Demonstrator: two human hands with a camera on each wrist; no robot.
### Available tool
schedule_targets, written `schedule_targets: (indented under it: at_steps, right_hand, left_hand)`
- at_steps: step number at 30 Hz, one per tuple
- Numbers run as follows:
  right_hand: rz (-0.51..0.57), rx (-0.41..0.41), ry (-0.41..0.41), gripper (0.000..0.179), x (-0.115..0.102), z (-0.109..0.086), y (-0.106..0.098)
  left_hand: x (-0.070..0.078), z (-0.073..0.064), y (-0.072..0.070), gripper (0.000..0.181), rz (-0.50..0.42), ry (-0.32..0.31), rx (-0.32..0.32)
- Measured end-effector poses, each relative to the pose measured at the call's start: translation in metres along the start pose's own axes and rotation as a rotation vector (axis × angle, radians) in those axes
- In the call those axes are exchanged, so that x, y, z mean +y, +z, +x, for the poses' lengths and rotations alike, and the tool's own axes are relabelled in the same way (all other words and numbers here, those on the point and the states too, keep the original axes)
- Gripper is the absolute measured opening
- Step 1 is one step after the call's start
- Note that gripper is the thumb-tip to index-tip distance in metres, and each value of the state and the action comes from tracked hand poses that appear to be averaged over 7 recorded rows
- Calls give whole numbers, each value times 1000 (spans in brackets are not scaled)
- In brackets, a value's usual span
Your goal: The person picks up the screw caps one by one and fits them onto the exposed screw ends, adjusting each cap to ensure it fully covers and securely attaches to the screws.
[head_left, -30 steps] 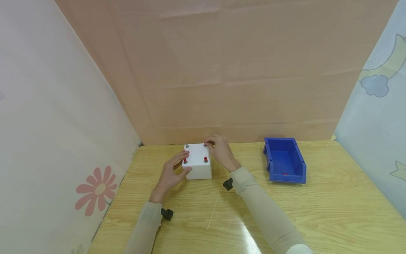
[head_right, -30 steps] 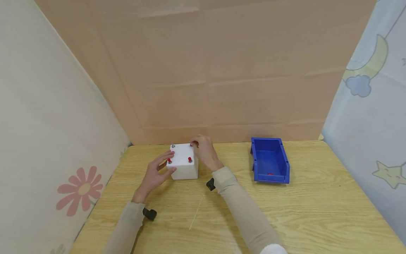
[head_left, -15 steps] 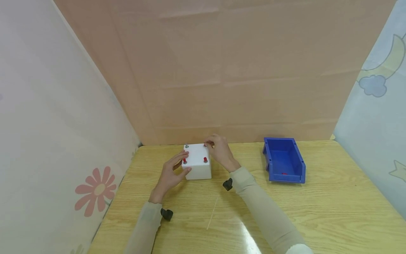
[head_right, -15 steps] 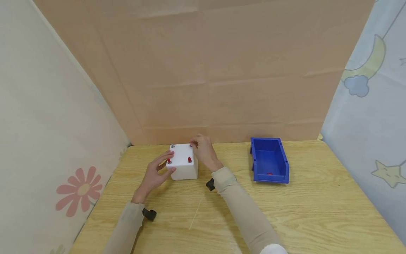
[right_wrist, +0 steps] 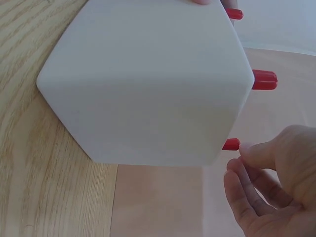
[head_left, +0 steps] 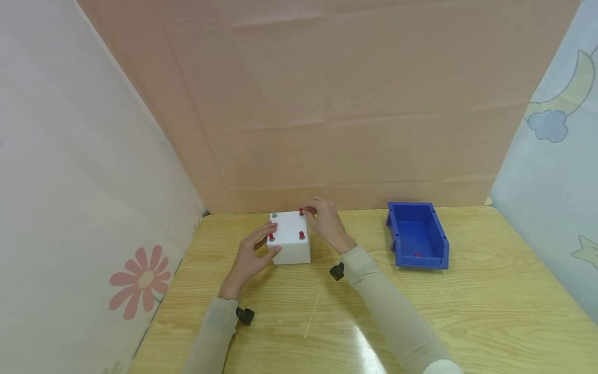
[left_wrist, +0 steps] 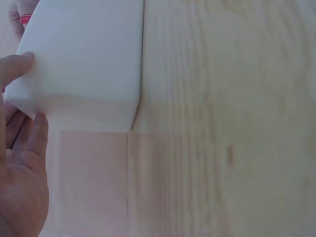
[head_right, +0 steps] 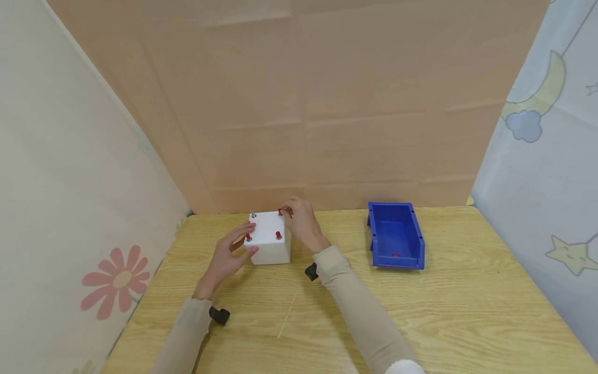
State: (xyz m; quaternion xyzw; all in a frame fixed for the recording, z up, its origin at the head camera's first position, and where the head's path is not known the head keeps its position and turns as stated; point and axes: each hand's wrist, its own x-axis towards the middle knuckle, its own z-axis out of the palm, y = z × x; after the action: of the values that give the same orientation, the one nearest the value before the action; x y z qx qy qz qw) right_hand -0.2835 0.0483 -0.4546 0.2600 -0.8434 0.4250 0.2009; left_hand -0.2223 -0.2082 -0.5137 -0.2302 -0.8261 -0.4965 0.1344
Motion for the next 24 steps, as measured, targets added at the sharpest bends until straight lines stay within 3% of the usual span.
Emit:
schedule_targets:
  at_steps: [10,24]
  right_hand:
    - [10,25,-41,13,3,-4,-5]
    - [19,39,-23,13,4,-9,-13]
  left_hand:
    - [-1,-1,1,53,7,16,16]
    - [-2,-1,0,53,15,19,14]
